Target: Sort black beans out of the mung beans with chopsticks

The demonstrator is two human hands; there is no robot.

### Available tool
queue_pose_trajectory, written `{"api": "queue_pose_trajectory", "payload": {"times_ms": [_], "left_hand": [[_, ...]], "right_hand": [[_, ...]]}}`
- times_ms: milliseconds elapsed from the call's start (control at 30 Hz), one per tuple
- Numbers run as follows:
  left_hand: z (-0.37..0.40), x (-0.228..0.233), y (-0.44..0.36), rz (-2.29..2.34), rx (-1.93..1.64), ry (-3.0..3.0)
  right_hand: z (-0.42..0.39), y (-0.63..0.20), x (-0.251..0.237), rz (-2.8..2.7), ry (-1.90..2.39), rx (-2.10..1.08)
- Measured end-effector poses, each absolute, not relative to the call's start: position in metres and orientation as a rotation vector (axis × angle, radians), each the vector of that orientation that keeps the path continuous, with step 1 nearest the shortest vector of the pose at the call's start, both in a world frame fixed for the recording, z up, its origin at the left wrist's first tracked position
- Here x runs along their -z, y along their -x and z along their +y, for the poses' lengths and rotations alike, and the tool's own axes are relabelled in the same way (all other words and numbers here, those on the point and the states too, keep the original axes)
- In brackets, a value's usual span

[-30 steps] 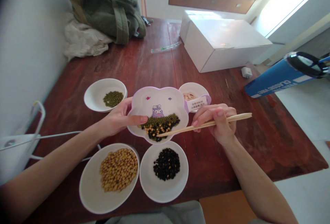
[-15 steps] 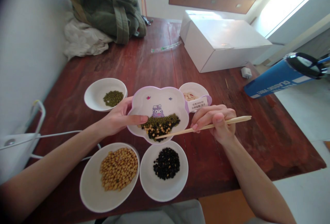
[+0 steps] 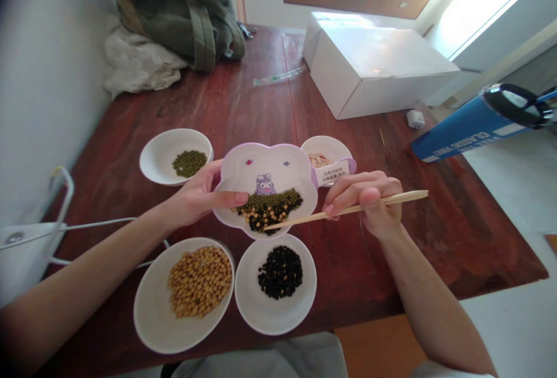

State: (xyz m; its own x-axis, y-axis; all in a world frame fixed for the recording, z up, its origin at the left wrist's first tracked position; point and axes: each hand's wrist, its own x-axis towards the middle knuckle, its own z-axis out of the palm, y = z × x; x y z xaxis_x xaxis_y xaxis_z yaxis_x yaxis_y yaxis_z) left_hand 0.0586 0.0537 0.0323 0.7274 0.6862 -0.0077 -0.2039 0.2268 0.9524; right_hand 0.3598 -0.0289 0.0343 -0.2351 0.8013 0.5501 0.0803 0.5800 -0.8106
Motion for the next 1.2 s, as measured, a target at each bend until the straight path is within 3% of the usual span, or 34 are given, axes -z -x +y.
{"api": "queue_pose_trajectory", "payload": {"times_ms": [633,1200], "left_hand": [[0.053,-0.033,-0.059,0.456,-0.654,-1.191],[0.049,-0.030,-0.060,0.467,-0.659,-1.139]], "right_hand": [[-0.033,-0.361,-0.042,-1.733,0.806,-0.809],[-0.034,-0.352,-0.032,-1.414,0.739,-0.920]]}}
